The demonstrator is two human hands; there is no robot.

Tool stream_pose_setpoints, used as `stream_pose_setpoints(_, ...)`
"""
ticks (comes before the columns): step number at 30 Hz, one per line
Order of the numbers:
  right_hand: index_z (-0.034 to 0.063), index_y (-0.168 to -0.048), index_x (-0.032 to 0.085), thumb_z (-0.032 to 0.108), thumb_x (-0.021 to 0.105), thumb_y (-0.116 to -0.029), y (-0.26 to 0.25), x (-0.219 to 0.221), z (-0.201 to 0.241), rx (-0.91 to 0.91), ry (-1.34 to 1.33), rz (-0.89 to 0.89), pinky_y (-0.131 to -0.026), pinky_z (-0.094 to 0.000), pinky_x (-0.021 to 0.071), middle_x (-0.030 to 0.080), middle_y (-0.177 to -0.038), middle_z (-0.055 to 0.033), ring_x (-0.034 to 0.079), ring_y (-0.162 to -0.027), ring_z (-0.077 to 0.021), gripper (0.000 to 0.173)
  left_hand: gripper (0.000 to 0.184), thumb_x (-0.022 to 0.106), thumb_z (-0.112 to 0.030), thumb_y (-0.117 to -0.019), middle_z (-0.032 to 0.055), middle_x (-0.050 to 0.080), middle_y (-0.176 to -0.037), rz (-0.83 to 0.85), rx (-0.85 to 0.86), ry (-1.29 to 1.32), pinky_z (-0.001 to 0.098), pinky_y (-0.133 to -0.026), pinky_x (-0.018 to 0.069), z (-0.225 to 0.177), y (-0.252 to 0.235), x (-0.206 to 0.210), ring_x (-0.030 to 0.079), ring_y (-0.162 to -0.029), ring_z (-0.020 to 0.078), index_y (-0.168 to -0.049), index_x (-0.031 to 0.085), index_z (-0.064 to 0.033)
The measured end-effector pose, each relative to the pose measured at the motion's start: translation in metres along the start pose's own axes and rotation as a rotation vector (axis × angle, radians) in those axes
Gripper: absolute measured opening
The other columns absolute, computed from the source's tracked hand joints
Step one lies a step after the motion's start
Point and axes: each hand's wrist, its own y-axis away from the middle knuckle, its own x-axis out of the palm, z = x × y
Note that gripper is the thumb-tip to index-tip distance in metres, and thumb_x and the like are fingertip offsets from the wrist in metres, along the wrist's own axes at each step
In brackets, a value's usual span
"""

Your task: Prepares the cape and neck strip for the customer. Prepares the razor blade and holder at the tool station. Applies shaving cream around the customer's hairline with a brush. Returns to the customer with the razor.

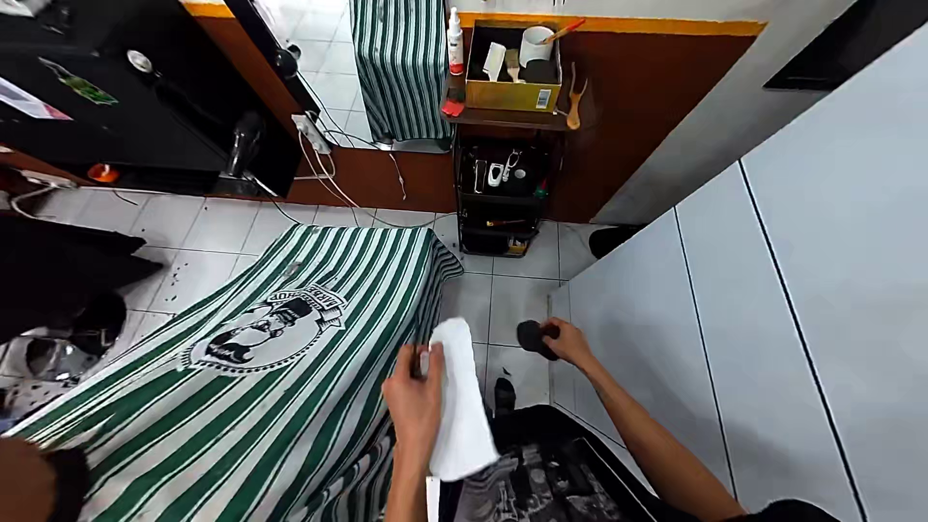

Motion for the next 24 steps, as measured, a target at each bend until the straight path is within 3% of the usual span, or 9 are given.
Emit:
stream_pose_setpoints(3, -0.0036, -0.13, 0.063, 0.01, 0.071, -0.0915, -0.067, -0.01, 0.017, -0.045, -0.28, -0.088, -0.099, -0.0505, 0.0519, 0.067, -0.122, -0.0253, 0.066, -0.112, -0.0345, 0.041, 0.023, 0.071, -0.021, -0.093, -0.0078, 0.044, -0.062, -0.076, -0.029, 0.1, 0.0125, -0.047, 0.0297, 0.0, -0.045, 0.04, 0.035, -0.049, -0.0058, -0.091, 0.067, 0.0008)
stream_pose_setpoints(6, -0.0034, -0.127, 0.064, 0.011, 0.073, -0.0899, -0.134, -0.034, 0.038, 0.003, -0.395, -0.216, -0.099, -0.0489, 0.052, 0.068, -0.12, -0.0237, 0.066, -0.111, -0.0327, 0.041, 0.018, 0.073, -0.017, -0.0904, -0.0095, 0.042, -0.06, -0.08, -0.125, 0.198, 0.0122, -0.046, 0.0295, 0.009, -0.078, 0.068, 0.034, -0.047, -0.0057, -0.09, 0.065, -0.0009)
stream_pose_setpoints(9, 0.0009, -0.129, 0.065, 0.018, 0.072, -0.0926, -0.192, -0.068, 0.061, 0.057, -0.247, -0.312, -0.101, -0.0601, 0.0483, 0.068, -0.123, -0.0245, 0.064, -0.117, -0.0406, 0.041, 0.016, 0.075, -0.015, -0.0888, -0.0099, 0.039, -0.058, -0.053, -0.226, 0.21, 0.0142, -0.045, 0.0293, 0.031, -0.113, 0.096, 0.033, -0.045, -0.0036, -0.09, 0.065, -0.0025)
stream_pose_setpoints(12, 0.0029, -0.13, 0.064, 0.015, 0.069, -0.0923, -0.248, -0.109, 0.089, 0.049, -0.074, -0.353, -0.093, -0.0675, 0.0494, 0.068, -0.118, -0.0281, 0.065, -0.112, -0.0479, 0.04, 0.017, 0.074, -0.014, -0.0875, -0.0081, 0.041, -0.06, -0.028, -0.257, 0.154, 0.0157, -0.047, 0.0299, 0.034, -0.153, 0.118, 0.034, -0.047, -0.0022, -0.096, 0.067, -0.0007)
stream_pose_setpoints(14, -0.0003, -0.127, 0.065, 0.009, 0.069, -0.0896, -0.291, -0.134, 0.106, -0.05, 0.026, -0.356, -0.092, -0.0672, 0.0504, 0.067, -0.12, -0.0299, 0.064, -0.112, -0.0489, 0.039, 0.021, 0.073, -0.012, -0.0877, -0.0068, 0.049, -0.063, -0.039, -0.248, 0.14, 0.0157, -0.048, 0.0321, 0.025, -0.18, 0.123, 0.038, -0.05, -0.0028, -0.104, 0.069, 0.0016)
stream_pose_setpoints(16, -0.0024, -0.126, 0.065, 0.006, 0.07, -0.0874, -0.33, -0.152, 0.124, -0.117, 0.098, -0.343, -0.098, -0.0654, 0.0486, 0.064, -0.126, -0.0305, 0.059, -0.121, -0.0491, 0.04, 0.024, 0.073, -0.01, -0.0885, -0.0068, 0.055, -0.064, -0.087, -0.245, 0.147, 0.0145, -0.049, 0.0328, 0.011, -0.205, 0.124, 0.04, -0.05, -0.0049, -0.109, 0.071, 0.0028)
stream_pose_setpoints(19, 0.0007, -0.128, 0.065, 0.006, 0.069, -0.0876, -0.393, -0.171, 0.154, -0.155, 0.182, -0.319, -0.103, -0.0658, 0.0452, 0.063, -0.131, -0.0278, 0.052, -0.131, -0.0495, 0.041, 0.024, 0.072, -0.006, -0.0887, -0.0058, 0.062, -0.069, -0.178, -0.272, 0.222, 0.0122, -0.049, 0.0357, -0.01, -0.238, 0.128, 0.043, -0.05, -0.0064, -0.111, 0.072, 0.0034)
stream_pose_setpoints(24, 0.0, -0.135, 0.062, 0.005, 0.065, -0.0918, -0.475, -0.159, 0.174, -0.198, 0.347, -0.114, -0.102, -0.0717, 0.0432, 0.063, -0.129, -0.0331, 0.057, -0.124, -0.0528, 0.043, 0.019, 0.07, -0.007, -0.0921, -0.0066, 0.059, -0.066, -0.346, -0.512, 0.33, 0.0155, -0.045, 0.0389, -0.031, -0.267, 0.14, 0.045, -0.048, -0.0028, -0.108, 0.072, 0.002)
